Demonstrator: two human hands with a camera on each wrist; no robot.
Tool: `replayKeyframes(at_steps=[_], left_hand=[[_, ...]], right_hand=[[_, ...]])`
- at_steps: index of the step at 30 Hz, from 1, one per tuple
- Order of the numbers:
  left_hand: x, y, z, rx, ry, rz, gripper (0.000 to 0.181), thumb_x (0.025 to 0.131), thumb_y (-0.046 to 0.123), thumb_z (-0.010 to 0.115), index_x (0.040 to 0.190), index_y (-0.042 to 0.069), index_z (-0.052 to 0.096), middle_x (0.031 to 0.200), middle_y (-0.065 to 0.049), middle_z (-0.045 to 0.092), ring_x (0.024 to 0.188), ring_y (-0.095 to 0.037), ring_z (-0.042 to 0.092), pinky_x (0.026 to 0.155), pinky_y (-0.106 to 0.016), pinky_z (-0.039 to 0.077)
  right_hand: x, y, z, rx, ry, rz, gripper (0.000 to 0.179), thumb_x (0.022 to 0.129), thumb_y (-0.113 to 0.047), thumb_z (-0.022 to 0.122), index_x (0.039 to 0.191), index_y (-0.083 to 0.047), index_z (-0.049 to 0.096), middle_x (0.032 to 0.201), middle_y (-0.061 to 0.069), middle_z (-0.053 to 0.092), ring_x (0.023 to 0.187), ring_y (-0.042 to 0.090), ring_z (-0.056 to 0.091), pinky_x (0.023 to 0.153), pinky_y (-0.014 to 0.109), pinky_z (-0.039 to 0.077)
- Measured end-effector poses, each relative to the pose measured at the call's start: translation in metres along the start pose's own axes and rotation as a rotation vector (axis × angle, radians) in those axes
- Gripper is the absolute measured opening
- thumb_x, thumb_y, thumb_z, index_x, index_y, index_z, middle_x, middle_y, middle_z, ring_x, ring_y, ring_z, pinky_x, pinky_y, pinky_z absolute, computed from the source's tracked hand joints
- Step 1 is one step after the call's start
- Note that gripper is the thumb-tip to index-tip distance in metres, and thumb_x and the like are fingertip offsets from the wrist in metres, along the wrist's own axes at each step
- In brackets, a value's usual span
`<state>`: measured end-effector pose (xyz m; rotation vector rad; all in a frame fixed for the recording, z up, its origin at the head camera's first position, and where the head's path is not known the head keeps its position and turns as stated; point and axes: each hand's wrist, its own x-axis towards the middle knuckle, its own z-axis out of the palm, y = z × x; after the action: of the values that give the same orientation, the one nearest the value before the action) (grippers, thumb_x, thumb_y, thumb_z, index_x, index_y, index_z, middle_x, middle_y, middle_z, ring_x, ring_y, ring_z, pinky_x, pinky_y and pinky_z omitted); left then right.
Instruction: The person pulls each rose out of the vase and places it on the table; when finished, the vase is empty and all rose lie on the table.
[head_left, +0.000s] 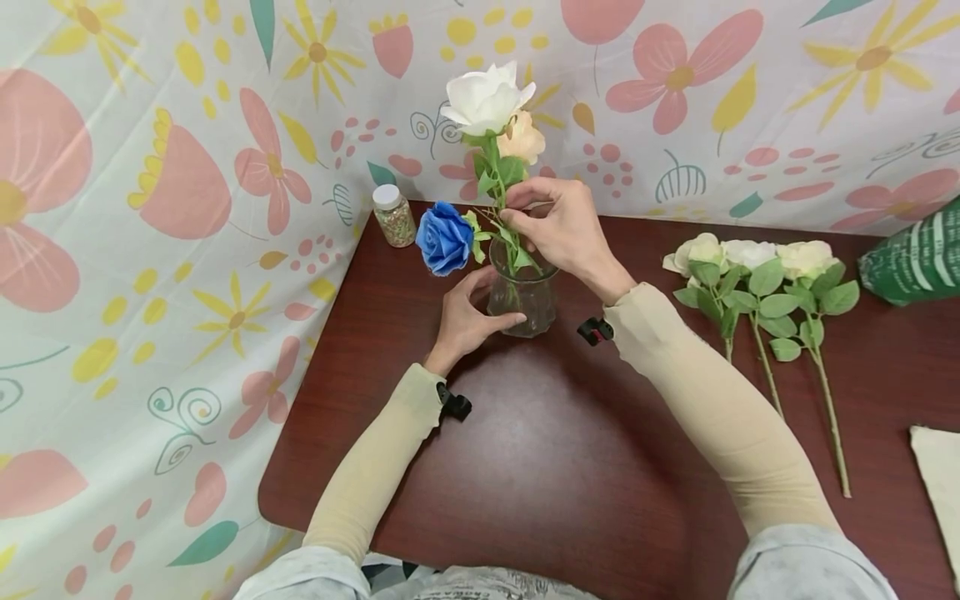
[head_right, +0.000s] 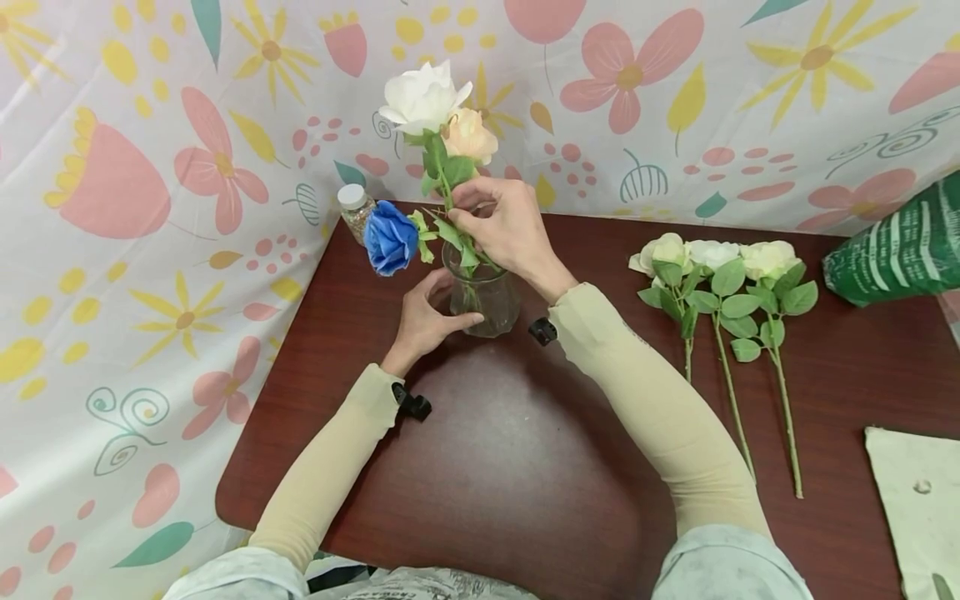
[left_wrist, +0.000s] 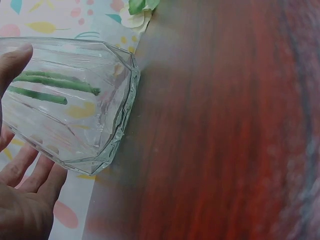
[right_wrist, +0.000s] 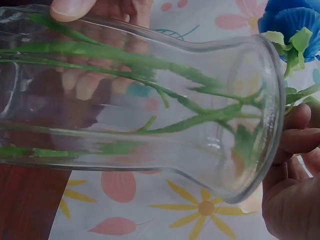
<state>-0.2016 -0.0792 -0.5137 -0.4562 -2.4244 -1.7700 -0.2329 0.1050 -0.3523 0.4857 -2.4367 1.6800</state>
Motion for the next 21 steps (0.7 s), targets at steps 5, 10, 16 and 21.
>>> replayKeyframes(at_steps=[5,10,16,21], left_hand=[[0.0003,-0.0014,-0.0001,-0.012,0.0,0.015,0.082,0.077,0.019,0.102,0.148,0.007,0.065,0.144,-0.015,0.071,0.134,-0.031,0.069,0.119,-0.042,0.059],[-0.0001,-0.0025,0.0003,-0.016,0.004,0.014,0.083,0.077,0.016,0.102,0.149,0.003,0.063,0.146,-0.018,0.07,0.136,-0.033,0.068,0.12,-0.043,0.058],[-0.0014,-0.001,-0.0001,0.001,0.004,0.006,0.084,0.077,0.016,0.101,0.15,0.001,0.062,0.147,-0.02,0.069,0.137,-0.036,0.068,0.119,-0.043,0.059],[-0.0012,0.0001,-0.0004,0.015,0.0,0.02,0.085,0.078,0.016,0.101,0.151,0.001,0.061,0.148,-0.02,0.068,0.135,-0.036,0.068,0.118,-0.043,0.059]], right_hand=[[0.0005,-0.001,-0.0016,0.036,0.006,-0.001,0.009,0.096,-0.008,0.081,0.104,-0.002,0.081,0.095,0.01,0.081,0.059,0.018,0.07,0.049,0.02,0.053],[-0.0003,0.0026,-0.0005,-0.019,-0.021,0.015,0.01,0.097,-0.009,0.082,0.106,-0.005,0.084,0.098,0.013,0.084,0.052,0.01,0.064,0.049,0.021,0.053],[-0.0012,0.0054,0.0018,-0.066,-0.083,0.045,0.015,0.097,-0.01,0.082,0.111,-0.004,0.084,0.105,0.02,0.084,0.058,0.029,0.071,0.051,0.022,0.056],[-0.0003,0.0038,0.0014,-0.079,-0.083,0.052,0.015,0.097,-0.01,0.082,0.111,-0.005,0.084,0.105,0.02,0.084,0.057,0.03,0.07,0.051,0.022,0.056]])
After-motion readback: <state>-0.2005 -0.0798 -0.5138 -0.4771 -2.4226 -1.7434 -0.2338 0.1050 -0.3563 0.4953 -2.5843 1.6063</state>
